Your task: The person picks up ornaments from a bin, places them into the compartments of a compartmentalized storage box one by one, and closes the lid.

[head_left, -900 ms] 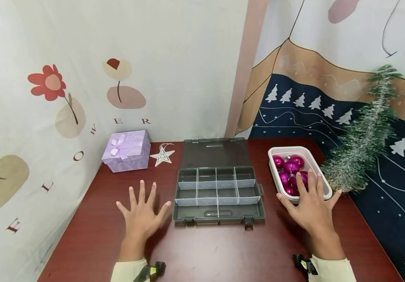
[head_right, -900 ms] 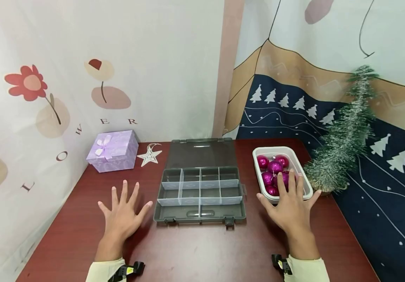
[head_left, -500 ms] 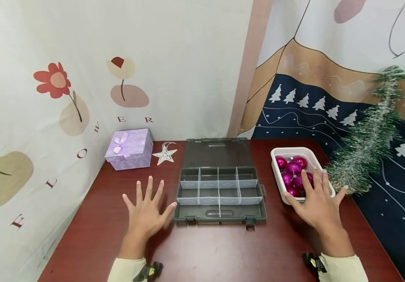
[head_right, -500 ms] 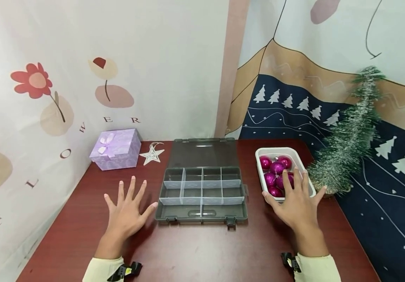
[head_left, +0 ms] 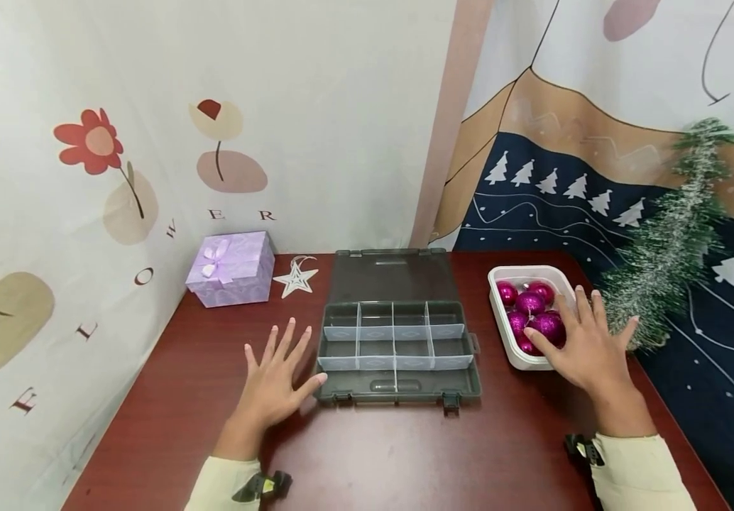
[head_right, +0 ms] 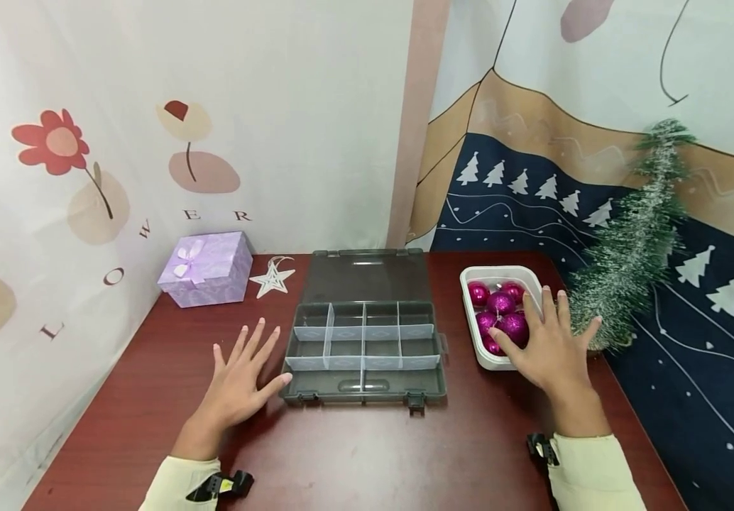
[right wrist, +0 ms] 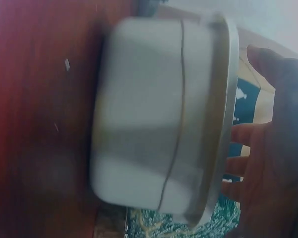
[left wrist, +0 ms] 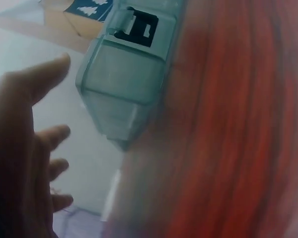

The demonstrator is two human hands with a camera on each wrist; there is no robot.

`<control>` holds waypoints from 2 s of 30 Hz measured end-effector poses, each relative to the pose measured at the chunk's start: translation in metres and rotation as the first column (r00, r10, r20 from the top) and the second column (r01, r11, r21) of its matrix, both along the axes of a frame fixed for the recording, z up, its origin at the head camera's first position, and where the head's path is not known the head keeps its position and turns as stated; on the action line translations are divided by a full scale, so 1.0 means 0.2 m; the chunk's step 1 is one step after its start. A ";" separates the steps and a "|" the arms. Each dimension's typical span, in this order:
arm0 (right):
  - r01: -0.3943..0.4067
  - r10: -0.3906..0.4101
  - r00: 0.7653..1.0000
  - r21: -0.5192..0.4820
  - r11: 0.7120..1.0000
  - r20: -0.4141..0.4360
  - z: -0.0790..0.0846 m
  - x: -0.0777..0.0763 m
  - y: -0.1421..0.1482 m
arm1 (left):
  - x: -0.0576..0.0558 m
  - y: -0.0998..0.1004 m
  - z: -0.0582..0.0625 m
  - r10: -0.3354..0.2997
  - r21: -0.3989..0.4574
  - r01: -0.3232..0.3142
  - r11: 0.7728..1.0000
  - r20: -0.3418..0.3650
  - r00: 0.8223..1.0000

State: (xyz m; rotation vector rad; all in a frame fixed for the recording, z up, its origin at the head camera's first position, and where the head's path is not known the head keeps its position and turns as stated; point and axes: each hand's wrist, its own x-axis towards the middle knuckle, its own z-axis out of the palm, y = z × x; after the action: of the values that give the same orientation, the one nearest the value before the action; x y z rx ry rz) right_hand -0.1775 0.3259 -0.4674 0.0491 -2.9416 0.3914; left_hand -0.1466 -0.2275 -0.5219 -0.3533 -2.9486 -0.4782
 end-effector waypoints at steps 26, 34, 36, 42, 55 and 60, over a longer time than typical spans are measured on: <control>-0.164 0.156 0.980 -0.061 0.985 -0.123 -0.08 -0.08 0.10 | -0.02 -0.02 -0.16 -0.190 0.375 0.170 0.911 0.015 0.982; -0.184 0.175 0.976 -0.065 0.981 -0.126 -0.08 -0.08 0.10 | -0.02 -0.03 -0.15 -0.189 0.374 0.164 0.913 0.031 0.981; -0.185 0.176 0.976 -0.067 0.980 -0.127 -0.07 -0.08 0.10 | -0.02 -0.03 -0.15 -0.189 0.373 0.165 0.913 0.030 0.981; -0.190 0.179 0.973 -0.064 0.980 -0.146 -0.07 -0.08 0.11 | -0.02 -0.03 -0.15 -0.189 0.367 0.165 0.915 0.029 0.982; -0.201 0.178 0.964 -0.101 0.974 -0.200 -0.02 -0.08 0.08 | -0.03 -0.03 -0.16 -0.192 0.381 0.162 0.910 0.041 0.981; -0.203 0.180 0.966 -0.118 0.972 -0.185 0.01 -0.09 0.06 | -0.03 -0.03 -0.16 -0.199 0.382 0.170 0.909 0.037 0.979</control>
State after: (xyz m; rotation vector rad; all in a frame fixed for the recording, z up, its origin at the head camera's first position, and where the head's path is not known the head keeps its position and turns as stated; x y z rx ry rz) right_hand -0.1949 0.3377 -0.4663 0.3353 -2.7384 0.5832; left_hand -0.1522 -0.2340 -0.5537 -0.5775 -2.8127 -1.0847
